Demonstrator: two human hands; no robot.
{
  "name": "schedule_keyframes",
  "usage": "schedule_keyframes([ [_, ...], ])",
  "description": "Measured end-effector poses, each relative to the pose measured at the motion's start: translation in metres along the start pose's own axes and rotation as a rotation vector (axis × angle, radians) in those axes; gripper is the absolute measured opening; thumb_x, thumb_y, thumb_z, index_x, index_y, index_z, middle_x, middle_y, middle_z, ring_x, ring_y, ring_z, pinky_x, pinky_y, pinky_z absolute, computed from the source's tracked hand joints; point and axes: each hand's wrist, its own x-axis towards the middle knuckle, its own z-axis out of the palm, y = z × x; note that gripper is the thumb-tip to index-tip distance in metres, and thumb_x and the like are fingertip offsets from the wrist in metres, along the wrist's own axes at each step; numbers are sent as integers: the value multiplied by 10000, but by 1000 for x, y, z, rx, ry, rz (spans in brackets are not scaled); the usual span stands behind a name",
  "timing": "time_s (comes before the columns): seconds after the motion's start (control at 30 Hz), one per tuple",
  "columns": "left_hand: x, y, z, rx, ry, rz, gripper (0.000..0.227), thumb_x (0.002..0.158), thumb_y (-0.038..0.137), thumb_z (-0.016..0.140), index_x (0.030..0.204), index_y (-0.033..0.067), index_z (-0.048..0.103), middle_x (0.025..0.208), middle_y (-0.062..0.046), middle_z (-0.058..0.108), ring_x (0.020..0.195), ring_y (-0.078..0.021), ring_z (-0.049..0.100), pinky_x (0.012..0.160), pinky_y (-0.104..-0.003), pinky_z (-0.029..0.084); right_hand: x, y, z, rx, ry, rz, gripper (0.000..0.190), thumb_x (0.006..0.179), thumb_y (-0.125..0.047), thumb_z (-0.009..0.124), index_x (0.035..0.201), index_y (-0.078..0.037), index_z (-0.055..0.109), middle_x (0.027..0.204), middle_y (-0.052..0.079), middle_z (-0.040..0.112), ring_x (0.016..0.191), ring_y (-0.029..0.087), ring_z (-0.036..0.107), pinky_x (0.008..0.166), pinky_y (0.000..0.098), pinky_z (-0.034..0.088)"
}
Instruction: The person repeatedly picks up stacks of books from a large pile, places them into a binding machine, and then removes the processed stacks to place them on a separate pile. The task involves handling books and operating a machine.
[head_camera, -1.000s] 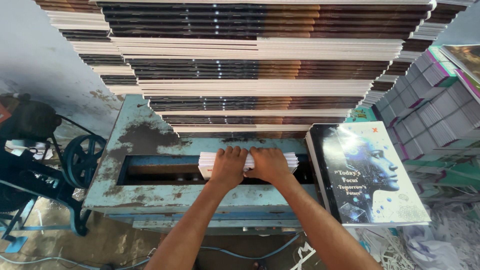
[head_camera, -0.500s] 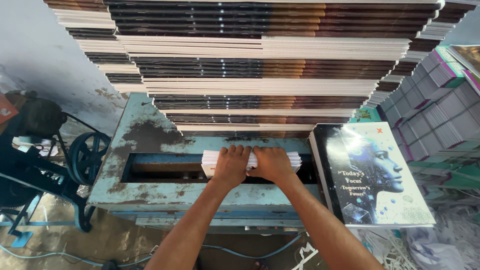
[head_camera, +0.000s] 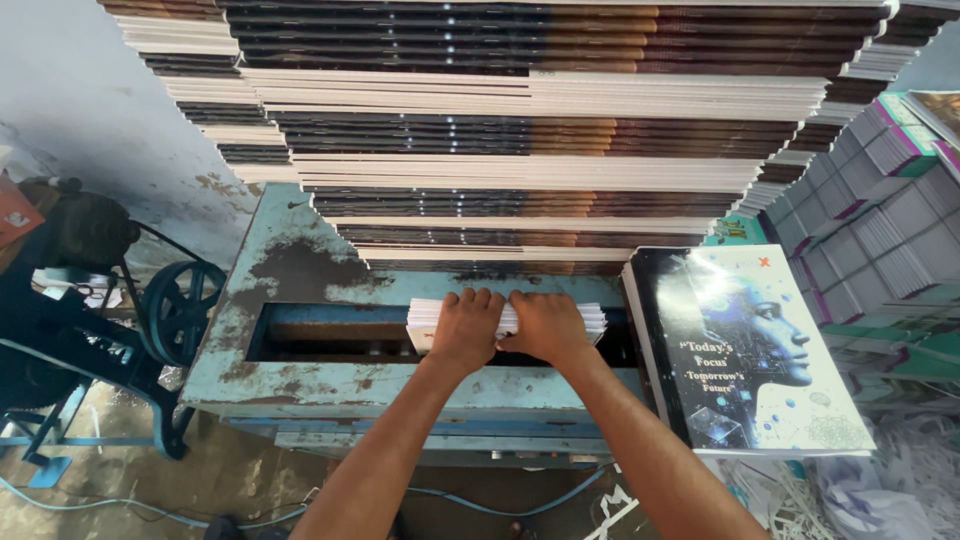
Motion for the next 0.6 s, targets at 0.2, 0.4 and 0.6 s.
schedule_keyframes([
  [0.2, -1, 0, 0, 7, 0, 2, 579, 653, 200, 885, 1136, 66, 596, 1083, -95, 625, 1060, -306, 598, 888, -452, 443, 0, 0, 1, 8, 13, -4, 572, 543, -466, 931, 865, -84, 652, 764, 119, 732, 740, 343, 721, 685, 465, 561],
  [0.4, 0, 0, 0, 18, 2, 2, 562, 653, 191, 882, 1122, 65, 599, 1079, -98, 625, 1059, -308, 598, 887, -456, 443, 0, 1, 1, 12, 18, -9, 566, 547, -462, 930, 860, -85, 648, 758, 117, 728, 730, 335, 722, 676, 458, 563],
  [0.6, -1, 0, 0, -2, 17, 3, 537, 658, 164, 867, 1113, 66, 599, 1072, -96, 626, 1056, -307, 600, 887, -453, 445, 0, 1, 0, 17, 12, -10, 565, 543, -457, 934, 836, -78, 633, 738, 112, 722, 718, 332, 718, 665, 455, 562],
])
